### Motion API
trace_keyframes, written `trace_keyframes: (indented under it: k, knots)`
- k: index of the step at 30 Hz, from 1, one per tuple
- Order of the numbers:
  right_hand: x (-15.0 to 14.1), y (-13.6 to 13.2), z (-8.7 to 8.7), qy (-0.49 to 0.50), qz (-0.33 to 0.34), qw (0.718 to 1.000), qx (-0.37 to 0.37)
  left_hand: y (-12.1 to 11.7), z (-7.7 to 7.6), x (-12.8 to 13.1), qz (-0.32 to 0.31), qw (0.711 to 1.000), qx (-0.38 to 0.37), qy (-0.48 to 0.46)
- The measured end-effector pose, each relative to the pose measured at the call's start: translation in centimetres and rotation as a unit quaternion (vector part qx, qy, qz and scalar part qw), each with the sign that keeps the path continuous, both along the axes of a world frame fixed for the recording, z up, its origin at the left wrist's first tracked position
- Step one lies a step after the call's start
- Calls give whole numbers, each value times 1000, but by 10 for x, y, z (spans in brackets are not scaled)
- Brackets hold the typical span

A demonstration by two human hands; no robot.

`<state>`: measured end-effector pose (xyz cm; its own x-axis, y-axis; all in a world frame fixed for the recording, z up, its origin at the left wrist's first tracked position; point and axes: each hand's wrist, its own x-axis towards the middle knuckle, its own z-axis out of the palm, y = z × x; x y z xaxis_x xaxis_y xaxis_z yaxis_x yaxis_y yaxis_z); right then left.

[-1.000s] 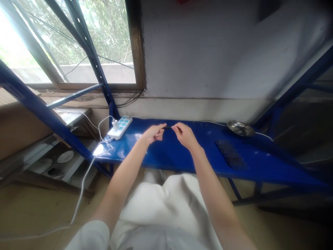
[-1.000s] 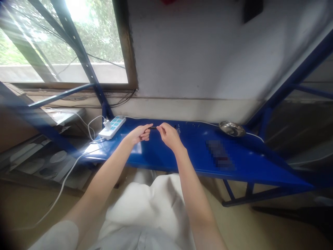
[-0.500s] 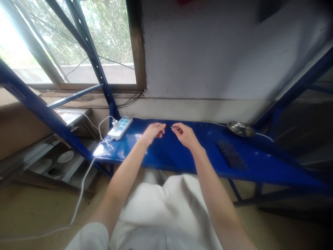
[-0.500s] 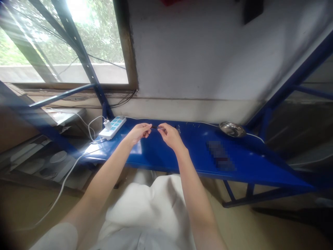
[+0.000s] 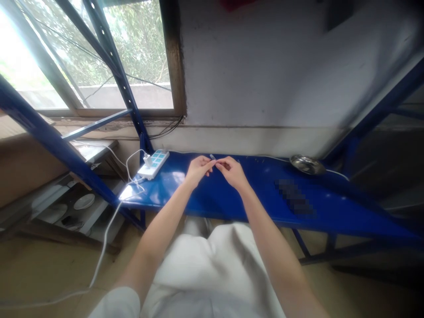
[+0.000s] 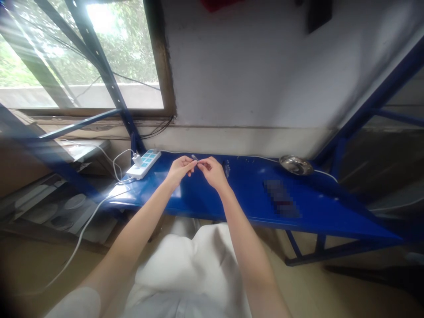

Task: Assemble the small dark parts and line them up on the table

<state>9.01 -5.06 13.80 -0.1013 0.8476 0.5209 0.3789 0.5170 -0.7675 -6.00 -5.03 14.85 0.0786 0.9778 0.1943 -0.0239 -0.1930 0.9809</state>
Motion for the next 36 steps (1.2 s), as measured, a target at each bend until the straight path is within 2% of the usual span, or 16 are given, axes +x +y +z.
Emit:
trace_keyframes:
  k: [4, 11, 14, 17, 20, 24, 27, 29, 32, 36]
  knots:
    - [-5, -3, -3, -9, 34, 998, -52, -2, -5, 6, -17, 1000, 16, 16]
    - [3, -8, -7, -56, 60, 995, -57, -7, -15, 6, -26, 992, 73, 102]
    - [6, -7, -10, -66, 73, 993, -58, -9, -19, 7, -43, 989, 75, 122]
    - [10, 0, -20, -53, 54, 995, -59, -10, -27, 8, -12, 985, 98, 143]
    - [15, 9, -37, 9, -18, 998, -57, -5, -45, 6, 79, 977, 113, 161]
    - [28, 15, -62, 43, -109, 989, -86, 7, -81, -2, 158, 972, 42, 169]
    - [39, 15, -79, 32, -130, 984, -116, 12, -104, -8, 164, 974, -15, 156]
    - [46, 16, -88, 20, -144, 982, -123, 12, -114, -10, 161, 976, -35, 145]
    - [53, 21, -102, 12, -173, 978, -116, 9, -123, -11, 155, 977, -48, 140]
    - [58, 29, -116, -25, -180, 976, -117, 7, -128, -12, 144, 979, -54, 136]
